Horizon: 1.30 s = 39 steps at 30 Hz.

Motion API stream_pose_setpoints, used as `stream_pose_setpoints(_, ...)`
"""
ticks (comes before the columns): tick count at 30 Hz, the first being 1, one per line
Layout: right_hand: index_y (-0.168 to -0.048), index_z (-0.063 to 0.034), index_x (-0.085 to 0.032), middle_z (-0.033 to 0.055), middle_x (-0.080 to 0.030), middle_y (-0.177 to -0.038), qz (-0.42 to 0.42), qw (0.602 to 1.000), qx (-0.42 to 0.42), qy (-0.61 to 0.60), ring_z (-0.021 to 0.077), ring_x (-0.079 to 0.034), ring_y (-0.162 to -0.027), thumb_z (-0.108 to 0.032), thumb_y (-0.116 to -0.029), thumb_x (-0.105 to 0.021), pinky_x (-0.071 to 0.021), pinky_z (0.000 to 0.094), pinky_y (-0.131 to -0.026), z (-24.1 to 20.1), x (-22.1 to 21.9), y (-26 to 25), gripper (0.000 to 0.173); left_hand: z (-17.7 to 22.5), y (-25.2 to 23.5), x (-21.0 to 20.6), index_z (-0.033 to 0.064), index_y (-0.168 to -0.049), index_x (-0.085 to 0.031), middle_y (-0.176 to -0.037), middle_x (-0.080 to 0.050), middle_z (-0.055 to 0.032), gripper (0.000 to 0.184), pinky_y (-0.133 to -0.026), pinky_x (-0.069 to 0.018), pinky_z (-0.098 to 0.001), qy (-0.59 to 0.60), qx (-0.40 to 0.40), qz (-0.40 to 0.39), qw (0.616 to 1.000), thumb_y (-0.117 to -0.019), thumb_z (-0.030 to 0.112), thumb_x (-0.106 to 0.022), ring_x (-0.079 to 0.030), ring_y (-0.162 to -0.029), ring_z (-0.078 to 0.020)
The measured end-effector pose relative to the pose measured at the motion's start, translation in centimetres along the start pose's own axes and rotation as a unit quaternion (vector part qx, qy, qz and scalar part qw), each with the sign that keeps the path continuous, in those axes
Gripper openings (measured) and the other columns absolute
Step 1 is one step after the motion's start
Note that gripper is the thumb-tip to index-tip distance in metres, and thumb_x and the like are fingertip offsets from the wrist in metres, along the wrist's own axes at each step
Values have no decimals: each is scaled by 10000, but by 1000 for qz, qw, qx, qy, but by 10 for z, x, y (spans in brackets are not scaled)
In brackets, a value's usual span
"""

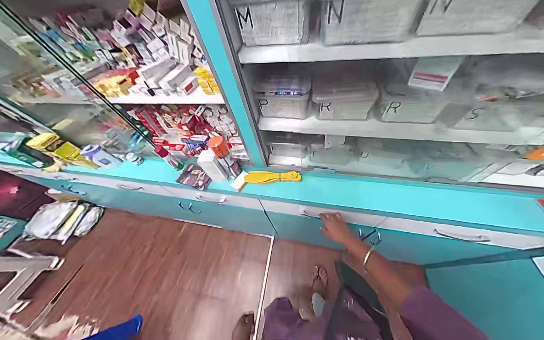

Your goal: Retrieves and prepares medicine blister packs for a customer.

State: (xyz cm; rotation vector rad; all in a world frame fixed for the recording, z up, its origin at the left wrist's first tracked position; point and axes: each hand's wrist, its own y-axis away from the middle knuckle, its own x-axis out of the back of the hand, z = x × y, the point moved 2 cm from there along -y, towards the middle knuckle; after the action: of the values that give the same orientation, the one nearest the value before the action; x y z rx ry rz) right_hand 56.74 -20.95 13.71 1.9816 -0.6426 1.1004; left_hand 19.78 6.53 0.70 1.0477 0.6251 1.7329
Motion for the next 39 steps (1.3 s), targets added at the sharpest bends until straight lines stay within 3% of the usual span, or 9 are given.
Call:
stream_pose_setpoints(3, -1422, 58, -509, 267, -547, -1430, -55, 997, -57, 17, 402, -458, -1400, -316, -1021, -585, -223, 598, -1199, -20, 7, -8, 554, 37, -8, 6, -63, -1363, -537, -1174, -684, -277, 409, -891, -540, -512, 115, -49, 65, 990, -1107, 243, -442, -693, -1028, -365)
stream_pose_setpoints(7, -1403, 84, -508, 279, -554, -1421, -75, 991, -107, 2, 408, -480, -1383, -315, -1052, -539, -249, 598, -1184, -42, -11, 13, 532, 92, -2, 21, -58, -1361, -571, -1254, -661, -261, 373, -1006, -518, -496, -61, -203, 32, 977, -1068, 165, -510, -676, -1117, -360)
stream_pose_setpoints(11, -1346, 42, -579, 245, -623, -1339, -29, 993, -115, -22, 402, -546, -1316, -346, -1052, -514, -307, 606, -1156, -63, -57, 62, 491, 164, 23, 48, -56, -1433, -514, -1507, -470, -285, 507, -1134, -396, -582, -214, -407, 214, 862, -1003, 207, -568, -479, -1381, -453)
stream_pose_setpoints(14, -1411, -7, -564, 241, -610, -1375, -43, 989, -118, -81, 416, -525, -1345, -373, -1069, -477, -278, 631, -1165, -81, -84, 100, 509, 194, 38, 55, -61, -1361, -587, -1485, -486, -308, 530, -1101, -389, -643, -270, -529, 292, 750, -963, 286, -548, -443, -1388, -523)
stream_pose_setpoints(20, -1509, -64, -497, 237, -505, -1511, -118, 970, -118, -177, 403, -420, -1449, -403, -1083, -468, -247, 583, -1213, -109, -96, 161, 545, 150, 31, 53, 48, -1371, -635, -1490, -504, -274, 537, -1098, -306, -735, -348, -569, 216, 713, -1007, 385, -427, -441, -1369, -564)
stream_pose_setpoints(24, -1303, -6, -674, 235, -679, -1256, -91, 944, -58, -311, 375, -619, -1223, -325, -1070, -526, -413, 541, -1106, -121, -72, 196, 422, 119, 42, 55, 38, -1334, -651, -1458, -535, -270, 516, -1081, -338, -727, -320, -583, 192, 722, -1015, 379, -431, -460, -1351, -562)
stream_pose_setpoints(28, -1050, 46, -733, 195, -730, -952, 96, 937, -53, -332, 281, -709, -876, -240, -1043, -570, -560, 452, -865, -121, -48, 199, 330, 105, 42, 56, 29, -1310, -664, -1418, -569, -272, 515, -1087, -374, -666, -294, -608, 192, 712, -1011, 387, -445, -501, -1322, -536)
stream_pose_setpoints(33, -1451, -62, -553, 202, -521, -1492, 14, 983, -144, -116, 411, -431, -1422, -200, -908, -760, -338, 638, -1118, -83, -44, 164, 598, 95, 32, 57, 58, -1291, -673, -1370, -616, -234, 503, -1076, -419, -586, -295, -640, 229, 671, -1018, 415, -447, -555, -1291, -463)
stream_pose_setpoints(39, -1530, -114, -455, 251, -477, -1496, -79, 996, -45, -8, 500, -382, -1408, -215, -787, -869, -246, 727, -1118, -76, -42, 129, 856, 101, 32, 56, 79, -1306, -674, -1415, -599, -202, 466, -1089, -414, -597, -308, -628, 229, 677, -1020, 370, -449, -541, -1314, -467)
